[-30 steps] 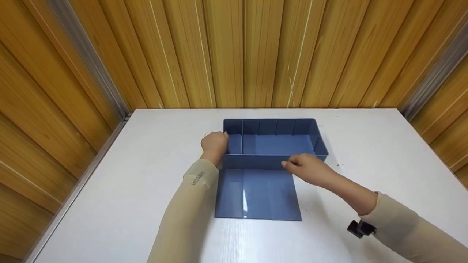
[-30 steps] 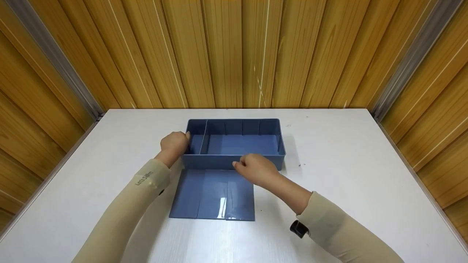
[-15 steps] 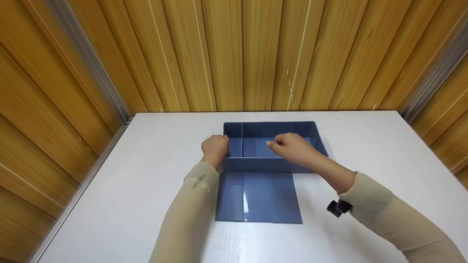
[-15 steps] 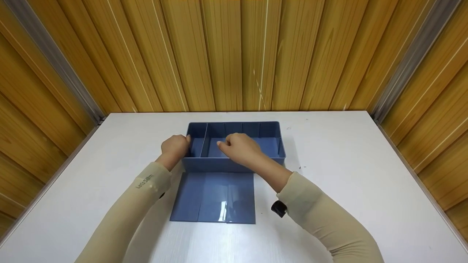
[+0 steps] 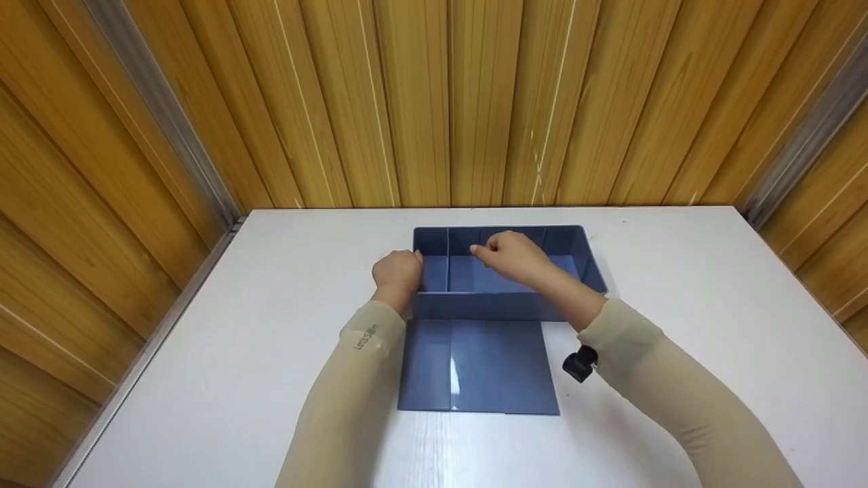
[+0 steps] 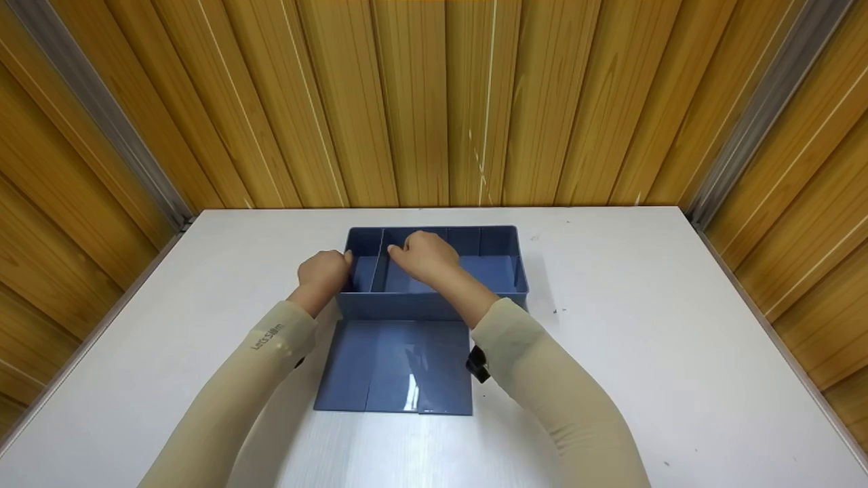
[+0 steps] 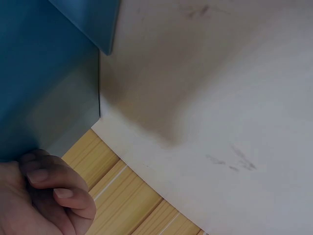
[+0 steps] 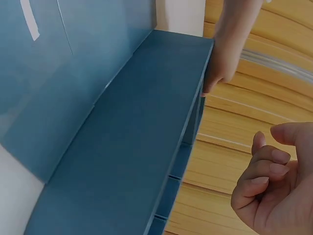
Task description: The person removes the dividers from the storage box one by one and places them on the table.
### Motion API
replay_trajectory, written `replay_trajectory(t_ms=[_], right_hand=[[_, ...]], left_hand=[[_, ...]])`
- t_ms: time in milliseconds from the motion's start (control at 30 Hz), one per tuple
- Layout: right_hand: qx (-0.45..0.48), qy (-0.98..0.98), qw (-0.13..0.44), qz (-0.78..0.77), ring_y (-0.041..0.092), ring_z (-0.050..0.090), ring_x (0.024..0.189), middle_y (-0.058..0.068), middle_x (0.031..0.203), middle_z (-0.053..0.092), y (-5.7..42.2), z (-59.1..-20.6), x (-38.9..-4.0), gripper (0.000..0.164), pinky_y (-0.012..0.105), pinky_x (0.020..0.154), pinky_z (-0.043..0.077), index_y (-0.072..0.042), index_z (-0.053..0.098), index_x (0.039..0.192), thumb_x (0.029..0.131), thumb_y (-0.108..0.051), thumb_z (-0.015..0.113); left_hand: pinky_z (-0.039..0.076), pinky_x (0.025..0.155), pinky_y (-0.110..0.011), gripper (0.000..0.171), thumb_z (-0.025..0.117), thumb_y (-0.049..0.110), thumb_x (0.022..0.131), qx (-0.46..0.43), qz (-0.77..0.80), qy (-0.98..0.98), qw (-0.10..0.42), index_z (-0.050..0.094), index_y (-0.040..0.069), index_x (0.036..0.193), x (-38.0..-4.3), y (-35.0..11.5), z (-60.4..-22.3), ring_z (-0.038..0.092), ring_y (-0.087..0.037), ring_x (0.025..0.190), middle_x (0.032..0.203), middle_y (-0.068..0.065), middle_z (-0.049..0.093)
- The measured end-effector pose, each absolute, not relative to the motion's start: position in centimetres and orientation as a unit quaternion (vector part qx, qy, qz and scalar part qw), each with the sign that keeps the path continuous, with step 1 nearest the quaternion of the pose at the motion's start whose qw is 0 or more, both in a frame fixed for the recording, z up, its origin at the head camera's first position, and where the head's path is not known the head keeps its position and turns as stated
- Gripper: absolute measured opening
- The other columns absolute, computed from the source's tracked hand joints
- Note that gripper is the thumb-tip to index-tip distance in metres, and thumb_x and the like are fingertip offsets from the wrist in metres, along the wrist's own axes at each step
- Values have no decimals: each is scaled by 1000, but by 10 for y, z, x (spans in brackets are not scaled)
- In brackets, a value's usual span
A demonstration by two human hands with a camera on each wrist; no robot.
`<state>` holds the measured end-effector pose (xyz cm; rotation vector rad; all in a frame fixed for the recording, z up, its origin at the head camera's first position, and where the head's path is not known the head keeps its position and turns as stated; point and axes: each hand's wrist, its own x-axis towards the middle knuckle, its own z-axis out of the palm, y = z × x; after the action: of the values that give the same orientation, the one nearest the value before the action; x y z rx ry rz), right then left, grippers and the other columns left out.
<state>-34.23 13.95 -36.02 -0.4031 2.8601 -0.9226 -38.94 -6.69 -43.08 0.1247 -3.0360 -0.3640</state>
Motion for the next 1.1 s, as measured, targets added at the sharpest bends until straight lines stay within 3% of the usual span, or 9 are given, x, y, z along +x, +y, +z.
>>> replay_trajectory(t_ms=[67,267,833,1100], right_hand=[[-130,943,55,-302,10,35,52,-5,57,45,134,-365,-347,46,28,57,33,-16,51,67,108,-38,52],[-120,948,51,-290,8,30,48,-7,52,34,118,-375,-359,51,25,50,27,-18,42,60,106,-37,53],[-89,963,56,-249,10,33,50,-7,51,33,86,-400,-374,53,26,50,27,-19,40,56,103,-36,57],[-84,970,68,-218,15,42,58,-4,58,41,77,-408,-375,47,30,55,36,-18,44,59,103,-30,56]], left_hand=[[62,82,-47,53,36,35,110,39,-119,-991,40,76,2,96,-389,-68,-431,77,-32,97,102,-16,79],[62,81,-47,54,34,34,111,26,-100,-994,44,76,2,96,-389,-67,-431,77,-31,95,101,-16,79],[62,83,-47,53,37,35,111,28,-113,-992,41,77,2,100,-391,-64,-434,77,-31,98,105,-15,79],[62,81,-48,52,38,33,111,27,-110,-992,49,76,1,99,-390,-66,-434,77,-32,97,103,-17,79]])
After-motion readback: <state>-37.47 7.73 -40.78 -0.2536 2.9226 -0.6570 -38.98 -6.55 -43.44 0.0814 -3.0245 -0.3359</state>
